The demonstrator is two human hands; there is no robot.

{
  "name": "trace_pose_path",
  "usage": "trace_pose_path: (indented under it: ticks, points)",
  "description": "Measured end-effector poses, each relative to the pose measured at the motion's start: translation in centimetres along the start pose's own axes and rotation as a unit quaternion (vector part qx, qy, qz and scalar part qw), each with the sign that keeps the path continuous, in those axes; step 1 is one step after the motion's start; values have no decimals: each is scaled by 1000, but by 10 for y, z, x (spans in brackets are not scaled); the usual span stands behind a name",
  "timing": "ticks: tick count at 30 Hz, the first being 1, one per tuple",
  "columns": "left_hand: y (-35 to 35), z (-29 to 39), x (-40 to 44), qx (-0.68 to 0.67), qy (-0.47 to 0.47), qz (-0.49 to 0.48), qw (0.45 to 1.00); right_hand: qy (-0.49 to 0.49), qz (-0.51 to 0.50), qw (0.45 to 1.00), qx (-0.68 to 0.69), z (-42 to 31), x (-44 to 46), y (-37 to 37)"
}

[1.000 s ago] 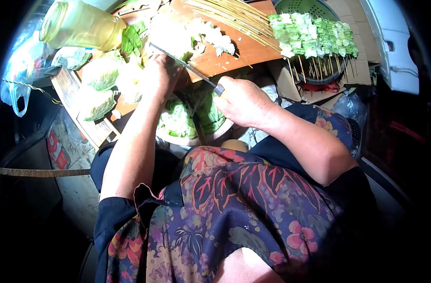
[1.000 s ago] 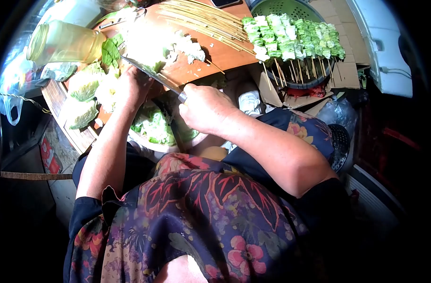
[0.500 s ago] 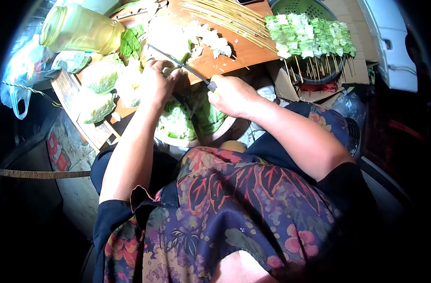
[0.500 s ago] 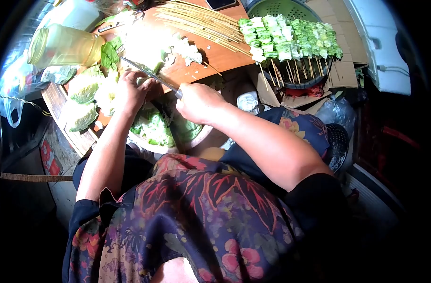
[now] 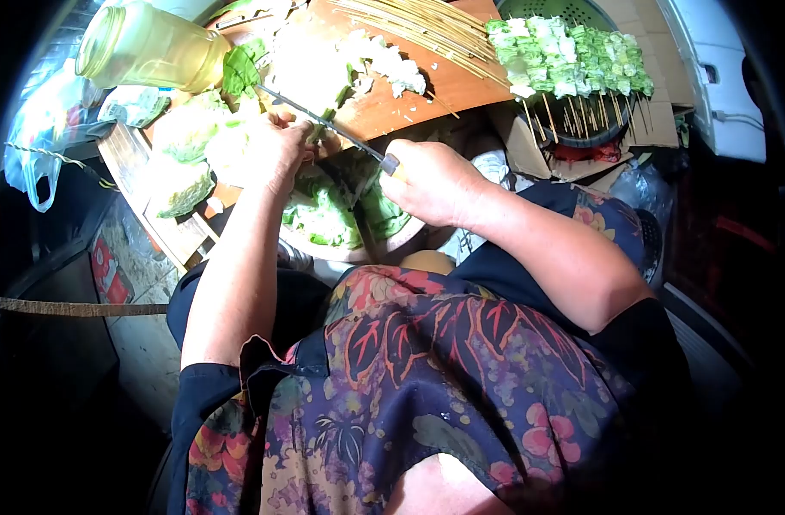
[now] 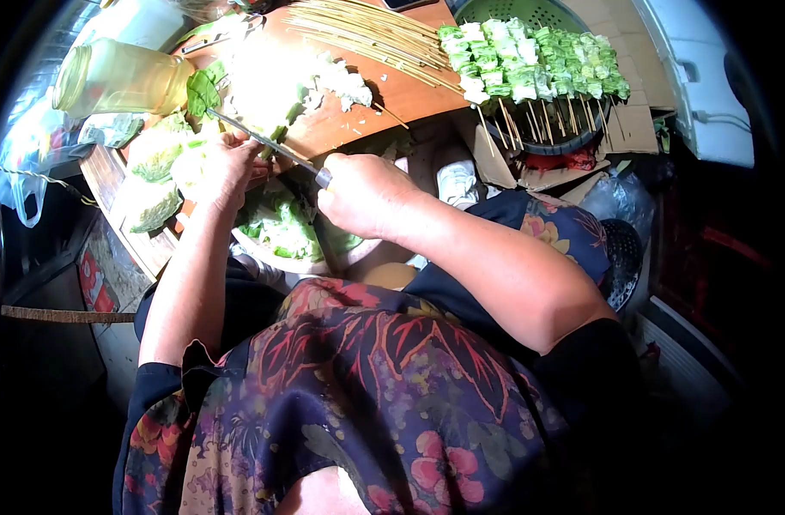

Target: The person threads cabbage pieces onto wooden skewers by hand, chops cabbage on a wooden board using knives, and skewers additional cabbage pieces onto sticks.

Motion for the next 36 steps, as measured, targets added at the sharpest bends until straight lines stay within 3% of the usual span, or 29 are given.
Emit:
trace_pose_path:
  ticks: [5,15,20,24,26,29,31,33,35,36]
  points:
    - [-8,-7,2,-28,92,-63,993,2,-24,999,-36,0,-1,0]
    - [-5,1,-5,-32,108,-69,991,7,-57,996,-73,0,19,-8]
    - [-8,4,-1,65,18,-28,997,18,-20,997,-68,5,20,-13]
    - [-10,0,-3,24,-25,-3,999,37,34,998,-46,10,18,-13]
    - [-9,-2,5,22,-102,-2,995,32,34,998,-47,13,16,-12]
    - [11,16,-11,-48,-64,-9,997,17,17,999,-33,14,8,-4]
    - [50,44,-28,20,-78,54,995,6,-1,1000,-17,13,1,6]
    - [76,42,-14,-93,-104,65,988,-15,-44,999,-17,19,-7,5]
    - [90,49,-3,-184,-134,-22,973,-14,-55,998,-16,30,-11,0]
    - [96,56,-11,-204,-133,-3,970,34,-61,997,-35,31,-13,-7]
Point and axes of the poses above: each hand's wrist, its own x-axis towards the middle knuckle, its own y-axis out of the back of the hand, z = x × y, the point moved 9 cm from there along x, towards the middle knuckle, and after that the axes turned 7 degrees about z, right-handed, at the moved point
